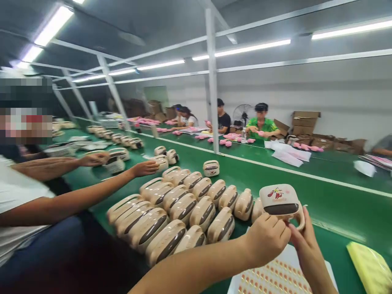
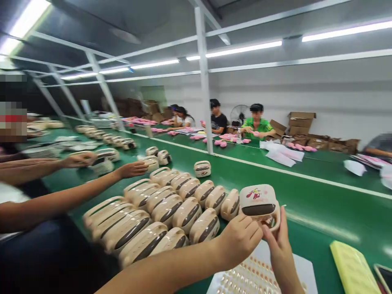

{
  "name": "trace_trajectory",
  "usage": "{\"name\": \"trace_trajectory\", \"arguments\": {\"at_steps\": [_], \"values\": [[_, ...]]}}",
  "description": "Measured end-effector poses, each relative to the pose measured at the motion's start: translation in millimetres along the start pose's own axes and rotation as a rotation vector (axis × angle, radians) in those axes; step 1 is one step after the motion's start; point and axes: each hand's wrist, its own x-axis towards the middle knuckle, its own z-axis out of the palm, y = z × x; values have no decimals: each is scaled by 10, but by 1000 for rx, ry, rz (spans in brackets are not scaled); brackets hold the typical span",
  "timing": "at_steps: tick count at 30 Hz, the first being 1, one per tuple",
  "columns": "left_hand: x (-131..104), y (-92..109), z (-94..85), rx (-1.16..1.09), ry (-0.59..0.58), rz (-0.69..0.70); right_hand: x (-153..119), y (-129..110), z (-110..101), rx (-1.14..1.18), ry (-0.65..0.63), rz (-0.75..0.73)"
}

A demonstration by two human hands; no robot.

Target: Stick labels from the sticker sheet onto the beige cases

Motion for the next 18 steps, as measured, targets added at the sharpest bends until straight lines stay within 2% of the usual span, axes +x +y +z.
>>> {"name": "trace_trajectory", "arguments": {"at_steps": [3,4,5,6,7,8,9,10,11,14,16,18], "values": [[-198,-19,178,-112,-180,-7,-124,-130,-33,190,131,144],[-263,-70,227,-216,-187,-29,-146,-152,-103,234,160,170],[-326,-138,282,-347,-151,-70,-173,-166,-192,266,177,188],[-383,-213,347,-506,-36,-130,-209,-173,-288,282,178,203],[-434,-286,426,-716,134,-238,-257,-172,-380,283,167,217],[-482,-346,520,-923,238,-383,-320,-164,-459,270,136,230],[-529,-386,623,-1069,292,-514,-393,-148,-516,247,88,243],[-580,-404,731,-1186,288,-631,-473,-125,-550,213,40,250],[-636,-400,833,-1279,231,-716,-554,-97,-566,165,0,245],[-827,-333,1044,-1520,19,-837,-734,-7,-615,-35,-36,126],[-940,-320,1084,-1641,-69,-903,-758,20,-779,-180,30,16],[-1016,-364,1068,-1672,-66,-956,-698,9,-1107,-288,195,22]]}}
